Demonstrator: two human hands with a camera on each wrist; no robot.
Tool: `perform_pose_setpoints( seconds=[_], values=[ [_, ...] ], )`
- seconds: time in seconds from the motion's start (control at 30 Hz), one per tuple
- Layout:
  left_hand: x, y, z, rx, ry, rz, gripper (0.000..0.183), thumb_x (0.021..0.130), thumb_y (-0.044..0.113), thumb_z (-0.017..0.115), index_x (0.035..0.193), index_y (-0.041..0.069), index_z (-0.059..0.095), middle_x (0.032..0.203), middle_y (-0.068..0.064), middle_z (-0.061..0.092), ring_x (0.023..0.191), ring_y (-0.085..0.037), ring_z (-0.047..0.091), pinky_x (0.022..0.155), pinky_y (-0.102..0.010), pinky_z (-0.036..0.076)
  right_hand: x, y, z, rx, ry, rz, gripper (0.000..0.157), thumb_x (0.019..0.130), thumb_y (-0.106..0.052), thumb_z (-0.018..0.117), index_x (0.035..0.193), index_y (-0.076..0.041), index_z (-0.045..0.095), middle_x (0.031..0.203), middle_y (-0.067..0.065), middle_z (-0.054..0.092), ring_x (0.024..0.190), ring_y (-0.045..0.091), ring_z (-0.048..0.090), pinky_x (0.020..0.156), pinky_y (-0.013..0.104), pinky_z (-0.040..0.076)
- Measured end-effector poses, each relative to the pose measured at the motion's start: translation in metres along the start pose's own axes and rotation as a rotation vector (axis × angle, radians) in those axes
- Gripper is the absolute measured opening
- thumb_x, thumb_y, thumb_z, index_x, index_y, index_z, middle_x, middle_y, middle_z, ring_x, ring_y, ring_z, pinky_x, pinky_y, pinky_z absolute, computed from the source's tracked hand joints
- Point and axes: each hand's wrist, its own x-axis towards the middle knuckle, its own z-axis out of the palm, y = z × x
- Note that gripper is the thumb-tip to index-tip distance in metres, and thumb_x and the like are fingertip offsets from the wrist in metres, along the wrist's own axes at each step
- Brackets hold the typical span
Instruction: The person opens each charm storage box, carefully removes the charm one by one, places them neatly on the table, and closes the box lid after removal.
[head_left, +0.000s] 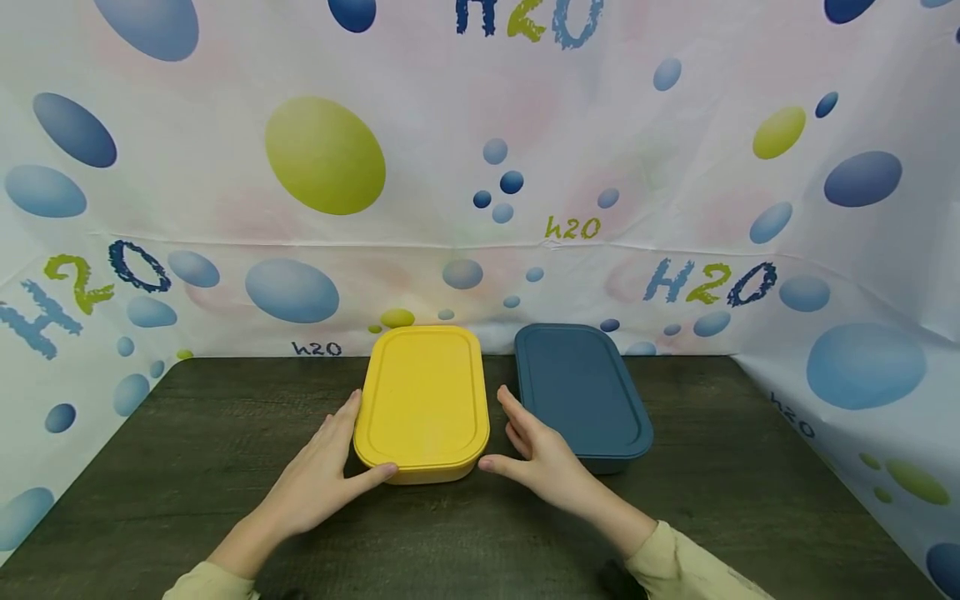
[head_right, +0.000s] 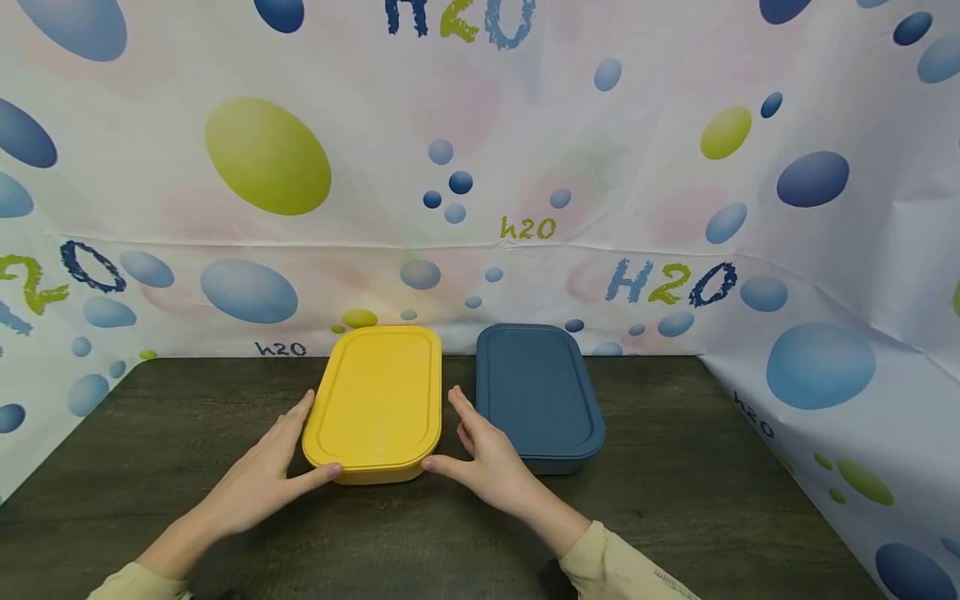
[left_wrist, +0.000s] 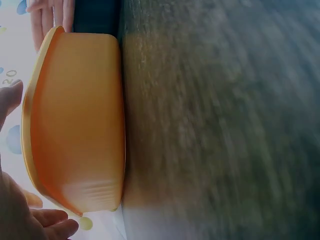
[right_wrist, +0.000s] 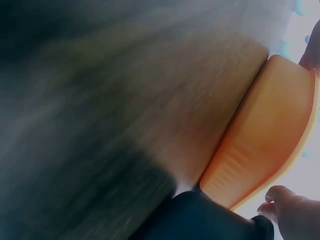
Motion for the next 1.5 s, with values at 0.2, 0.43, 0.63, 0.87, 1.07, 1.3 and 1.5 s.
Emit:
perform_pose_setpoints(
  seconds=[0.2,0.43,0.63,0.87,1.07,1.3,1.5],
  values=[
    [0.002,0.0,0.002,-0.007,-0.01,-0.006,0.111,0.08,0.072,0.056,0.154,0.014,-0.002,0.159,-0.011,0.009,0.141,-0.038,0.016,0.109,-0.06,0.02,0.009,0.002,0.007,-0.044,-0.02,0.046,0.102,0.08,-0.025,0.078,0.153,-0.012,0.008,0.158,0.002,0.003,0.142,0.019,0.015,0.105,0.038,0.033],
    [0.002,0.0,0.002,-0.021,-0.036,-0.045,0.114,0.078,0.075,0.055,0.154,0.012,-0.003,0.157,-0.016,0.011,0.139,-0.046,0.016,0.104,-0.066,0.024,0.014,0.006,0.009,-0.111,-0.037,0.087,0.103,0.081,-0.026,0.077,0.153,-0.008,0.007,0.158,0.012,0.002,0.139,0.028,0.026,0.102,0.04,0.037],
    [0.002,0.0,0.002,-0.04,-0.052,-0.052,0.113,0.078,0.074,0.055,0.154,0.015,-0.004,0.157,-0.017,0.011,0.137,-0.049,0.016,0.099,-0.069,0.027,0.016,0.007,0.011,-0.167,-0.06,0.115,0.104,0.082,-0.032,0.076,0.152,-0.004,0.004,0.157,0.016,0.004,0.137,0.027,0.029,0.101,0.036,0.04],
    [0.003,-0.001,0.003,-0.081,-0.063,-0.045,0.113,0.078,0.073,0.056,0.154,0.018,-0.006,0.158,-0.015,0.009,0.138,-0.049,0.014,0.099,-0.07,0.026,0.019,0.01,0.012,-0.156,-0.074,0.091,0.101,0.083,-0.029,0.075,0.151,-0.001,0.006,0.156,0.021,0.008,0.137,0.026,0.029,0.101,0.035,0.039],
    [0.003,-0.001,0.005,-0.139,-0.079,-0.045,0.112,0.079,0.071,0.058,0.153,0.02,-0.009,0.158,-0.016,0.004,0.138,-0.049,0.011,0.1,-0.07,0.024,0.018,0.009,0.012,-0.142,-0.072,0.083,0.1,0.083,-0.028,0.075,0.151,-0.001,0.007,0.156,0.021,0.008,0.137,0.025,0.03,0.101,0.034,0.039],
    [0.004,0.001,0.004,-0.156,-0.105,-0.06,0.114,0.079,0.071,0.057,0.151,0.02,-0.014,0.158,-0.015,0.0,0.138,-0.05,0.008,0.101,-0.07,0.021,0.017,0.007,0.012,-0.118,-0.069,0.072,0.098,0.083,-0.025,0.075,0.151,-0.002,0.008,0.156,0.018,0.007,0.138,0.024,0.027,0.101,0.033,0.039],
    [0.004,0.003,0.003,-0.155,-0.113,-0.065,0.115,0.079,0.072,0.057,0.151,0.018,-0.014,0.158,-0.015,-0.001,0.139,-0.049,0.007,0.102,-0.069,0.02,0.017,0.007,0.011,-0.102,-0.065,0.062,0.098,0.082,-0.023,0.076,0.151,-0.002,0.009,0.156,0.018,0.007,0.138,0.023,0.026,0.101,0.032,0.039]
  ],
)
